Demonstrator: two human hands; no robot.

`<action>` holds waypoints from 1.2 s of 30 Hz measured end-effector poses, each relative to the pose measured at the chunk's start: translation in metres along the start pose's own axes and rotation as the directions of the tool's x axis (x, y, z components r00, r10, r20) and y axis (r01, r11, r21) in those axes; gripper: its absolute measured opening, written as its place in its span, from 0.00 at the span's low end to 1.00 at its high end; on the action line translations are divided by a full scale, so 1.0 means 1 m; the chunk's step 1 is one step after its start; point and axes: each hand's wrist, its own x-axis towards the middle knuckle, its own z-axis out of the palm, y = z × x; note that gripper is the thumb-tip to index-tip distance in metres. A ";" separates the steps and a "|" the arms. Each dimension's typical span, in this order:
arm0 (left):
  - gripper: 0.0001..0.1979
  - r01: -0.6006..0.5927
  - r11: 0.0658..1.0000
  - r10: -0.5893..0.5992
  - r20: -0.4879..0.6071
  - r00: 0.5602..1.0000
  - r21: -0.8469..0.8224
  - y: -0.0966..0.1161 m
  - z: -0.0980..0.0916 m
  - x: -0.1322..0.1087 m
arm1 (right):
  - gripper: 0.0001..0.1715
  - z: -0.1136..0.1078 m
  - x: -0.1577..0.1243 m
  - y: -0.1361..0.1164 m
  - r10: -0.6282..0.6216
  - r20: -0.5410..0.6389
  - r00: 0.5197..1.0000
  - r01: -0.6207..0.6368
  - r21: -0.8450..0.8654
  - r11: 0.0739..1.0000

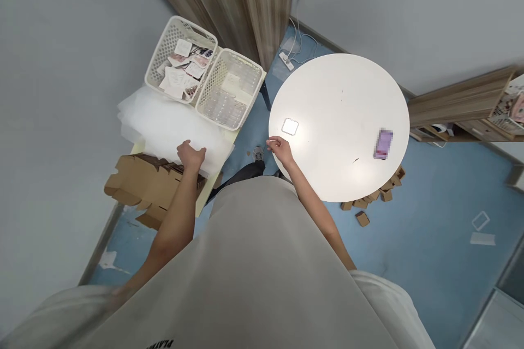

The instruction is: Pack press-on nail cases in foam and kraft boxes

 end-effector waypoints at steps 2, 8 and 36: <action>0.37 0.011 0.999 -0.010 -0.016 1.000 0.030 -0.009 -0.004 0.012 | 0.23 0.008 -0.005 -0.003 -0.015 0.023 1.000 0.015 -0.028 0.999; 0.46 0.130 0.980 -0.122 -0.065 0.990 0.148 -0.023 -0.007 0.041 | 0.29 0.028 -0.012 -0.007 -0.028 0.056 0.998 0.032 -0.080 0.996; 0.05 -0.430 0.891 0.423 -0.078 0.903 -0.141 0.037 -0.089 -0.087 | 0.35 0.137 -0.024 -0.073 -0.024 0.384 0.923 0.041 -0.037 0.998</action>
